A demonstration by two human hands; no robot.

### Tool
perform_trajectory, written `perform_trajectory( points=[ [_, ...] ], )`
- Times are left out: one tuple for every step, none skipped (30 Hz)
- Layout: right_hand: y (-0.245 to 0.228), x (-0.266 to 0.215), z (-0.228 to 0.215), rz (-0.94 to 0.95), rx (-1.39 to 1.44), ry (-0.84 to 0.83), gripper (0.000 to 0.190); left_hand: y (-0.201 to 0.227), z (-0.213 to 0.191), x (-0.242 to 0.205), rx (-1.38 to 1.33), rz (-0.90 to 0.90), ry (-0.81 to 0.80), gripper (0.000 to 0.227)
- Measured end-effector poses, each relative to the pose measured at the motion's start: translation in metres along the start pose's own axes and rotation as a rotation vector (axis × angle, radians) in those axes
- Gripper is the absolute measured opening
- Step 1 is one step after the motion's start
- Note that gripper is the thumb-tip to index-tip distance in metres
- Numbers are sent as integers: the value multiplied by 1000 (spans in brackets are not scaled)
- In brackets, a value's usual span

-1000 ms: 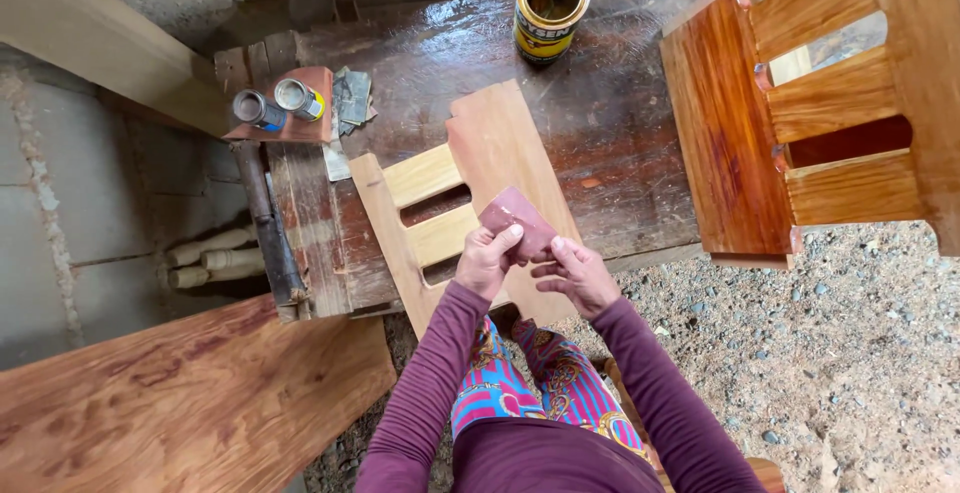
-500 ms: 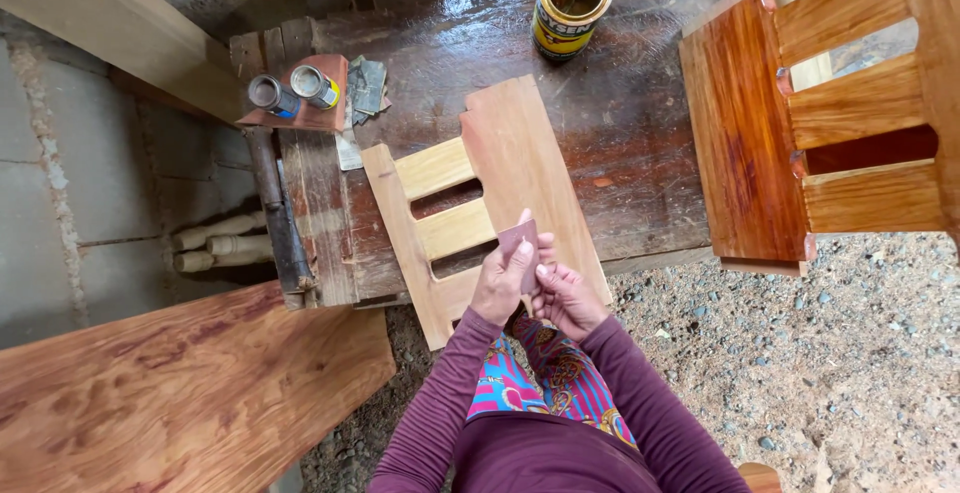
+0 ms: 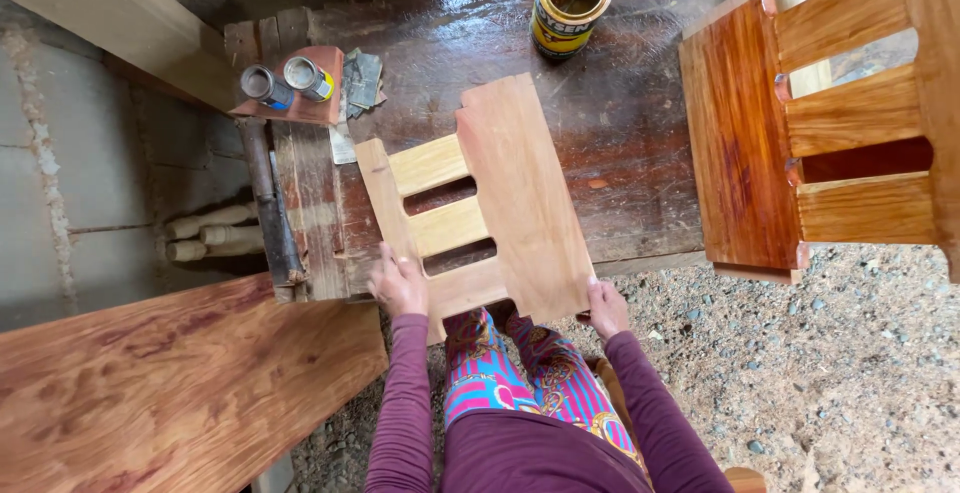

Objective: The person applies wood stain to a wooden chair backrest using a cloth. They wipe the surface and edges thoroughly, turning the piece over to cover all sides. A can of stain and other tools are visible on the workbench.

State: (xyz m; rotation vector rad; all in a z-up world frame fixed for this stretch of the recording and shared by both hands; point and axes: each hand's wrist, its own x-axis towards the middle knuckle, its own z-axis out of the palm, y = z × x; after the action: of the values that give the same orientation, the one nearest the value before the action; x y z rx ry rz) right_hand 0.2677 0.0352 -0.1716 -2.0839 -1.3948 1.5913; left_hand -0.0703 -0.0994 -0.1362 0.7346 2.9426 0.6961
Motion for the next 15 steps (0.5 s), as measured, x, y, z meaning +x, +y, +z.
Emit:
perform_trajectory(
  points=[
    [3, 2, 4, 76, 132, -87, 43, -5, 5, -2, -49, -113, -80, 46],
    [6, 4, 8, 151, 264, -175, 46, -11, 11, -4, -98, -224, -161, 50],
    [10, 4, 10, 158, 267, -173, 46, -8, 12, -4, -94, -221, -166, 50],
    [16, 3, 12, 176, 297, -196, 48, -7, 14, -4, -83, -205, -120, 48],
    [17, 7, 13, 186, 323, -221, 50, -3, 18, -3, -78, -193, -68, 47],
    [12, 8, 16, 184, 322, -221, 50, 2, 16, 5, -80, -193, -66, 47],
    [8, 6, 19, 192, 338, -220, 49, 5, 13, 12, -79, -246, -92, 46],
    [4, 4, 22, 200, 353, -219, 49, 8, 11, 20, -79, -299, -118, 45],
    [-2, 1, 29, 205, 350, -221, 49, 7, 13, 29, -75, -304, -120, 45],
    [-7, -2, 37, 239, 408, -204, 47, 6, 15, 39, -137, -237, -94, 44],
    [-12, -5, 43, 271, 460, -189, 46, 4, 18, 46, -200, -175, -66, 43],
    [-8, -8, 44, 276, 453, -193, 46, 13, 9, 46, -197, -184, -67, 43],
    [-10, -5, 47, 304, 503, -176, 46, 25, 3, 53, -118, -38, -49, 42],
    [-13, -2, 50, 332, 553, -160, 47, 37, -4, 60, -37, 108, -31, 40],
    [-10, -6, 48, 332, 551, -161, 47, 53, -1, 40, -37, 105, -31, 40]
  ],
)
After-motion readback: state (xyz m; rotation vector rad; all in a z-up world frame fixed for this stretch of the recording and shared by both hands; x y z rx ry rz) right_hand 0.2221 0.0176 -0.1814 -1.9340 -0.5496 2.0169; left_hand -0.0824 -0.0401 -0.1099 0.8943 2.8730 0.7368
